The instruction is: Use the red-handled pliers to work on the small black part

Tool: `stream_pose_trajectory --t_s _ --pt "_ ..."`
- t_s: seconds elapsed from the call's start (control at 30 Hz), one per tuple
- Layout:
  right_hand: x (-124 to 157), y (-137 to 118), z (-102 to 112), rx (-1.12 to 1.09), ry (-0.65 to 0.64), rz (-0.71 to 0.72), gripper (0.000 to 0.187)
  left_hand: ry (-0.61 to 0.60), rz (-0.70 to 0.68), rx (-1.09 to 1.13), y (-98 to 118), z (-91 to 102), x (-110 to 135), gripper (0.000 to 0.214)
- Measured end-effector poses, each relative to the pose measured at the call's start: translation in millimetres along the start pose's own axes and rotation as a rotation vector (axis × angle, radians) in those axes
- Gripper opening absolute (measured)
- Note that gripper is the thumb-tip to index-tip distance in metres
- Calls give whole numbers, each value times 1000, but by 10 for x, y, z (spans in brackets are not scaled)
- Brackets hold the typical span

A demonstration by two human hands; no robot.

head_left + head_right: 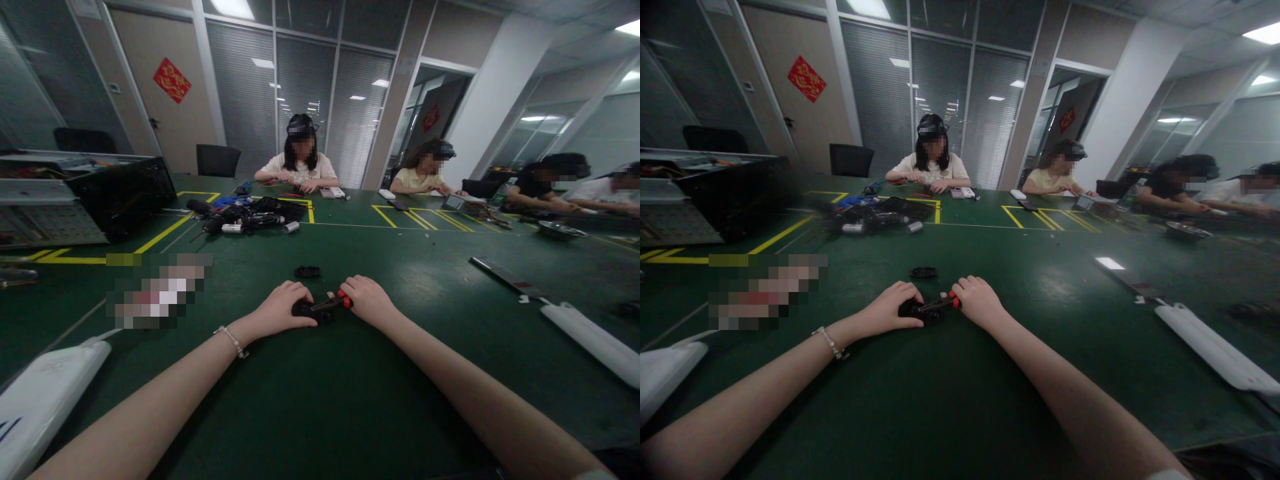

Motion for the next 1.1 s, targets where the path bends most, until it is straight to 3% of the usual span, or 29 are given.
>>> stream_pose_trajectory --t_s 1.1 --pt "1 13 -13 -13 -2 -9 16 -5 6 -16 -7 -10 -15 40"
Point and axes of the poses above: each hand's wrist, its own x-axis away from the middle knuckle, its own z-axis out of the back of the hand, y = z × x, the point moved 2 cm from there along -x, towards the middle knuckle, and after that the axes turned 6 degrees about -y, right-handed, at the moved point
